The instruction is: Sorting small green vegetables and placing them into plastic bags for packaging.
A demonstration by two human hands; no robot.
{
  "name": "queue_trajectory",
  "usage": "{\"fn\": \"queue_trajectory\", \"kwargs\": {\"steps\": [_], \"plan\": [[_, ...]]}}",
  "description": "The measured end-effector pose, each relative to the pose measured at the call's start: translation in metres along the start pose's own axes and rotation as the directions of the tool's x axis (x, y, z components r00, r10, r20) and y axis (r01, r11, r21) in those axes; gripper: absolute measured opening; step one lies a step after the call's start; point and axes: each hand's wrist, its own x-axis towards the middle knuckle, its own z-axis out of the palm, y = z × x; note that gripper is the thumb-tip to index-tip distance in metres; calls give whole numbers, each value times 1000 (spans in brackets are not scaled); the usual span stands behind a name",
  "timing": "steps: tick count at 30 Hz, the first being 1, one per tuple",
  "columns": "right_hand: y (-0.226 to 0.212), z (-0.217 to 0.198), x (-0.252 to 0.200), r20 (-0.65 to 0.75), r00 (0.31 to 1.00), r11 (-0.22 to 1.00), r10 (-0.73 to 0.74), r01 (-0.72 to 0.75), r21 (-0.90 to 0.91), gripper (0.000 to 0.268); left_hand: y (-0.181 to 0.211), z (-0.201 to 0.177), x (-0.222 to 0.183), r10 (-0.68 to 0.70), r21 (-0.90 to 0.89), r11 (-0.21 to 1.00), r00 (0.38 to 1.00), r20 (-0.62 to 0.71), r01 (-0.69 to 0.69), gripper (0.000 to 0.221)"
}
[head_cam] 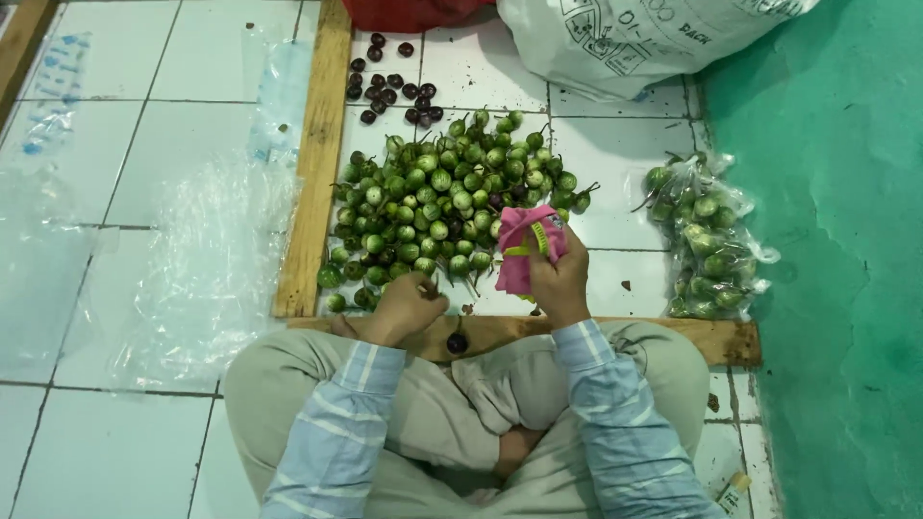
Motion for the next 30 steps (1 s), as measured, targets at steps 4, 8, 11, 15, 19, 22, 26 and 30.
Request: {"fn": "queue_trajectory", "kwargs": {"steps": [4,8,11,15,19,22,26,30], "plan": [[-13,3,-2,-2,1000,1000,13,-13,4,20,-55,40,20,-35,210,977,997,68,20,45],[-43,5,-4,-14,1000,999,12,-12,52,17,-53,63,16,-183,460,878,980,74,130,42],[-35,-1,-4,-4,1000,999,-7,7,44,18,-55,69,17,-196,390,910,975,102,142,43],[-44,-6,-1,7,1000,999,-31,31,24,18,-35,55,-5,-129,292,953,981,142,83,44],[-23,-11,2,-1,1000,997,-12,12,77,14,-11,44,-18,-206,333,930,970,128,154,50],[-18,-12,3,-9,1000,997,-22,23,74,16,21,21,-45,-145,365,930,955,259,42,61],[-30,-13,3,6,1000,997,2,-3,77,12,-11,35,-26,-101,357,933,987,128,49,52],[-24,-13,5,3,1000,996,16,-16,83,11,-22,55,-16,132,477,874,990,-40,-97,45]]}}
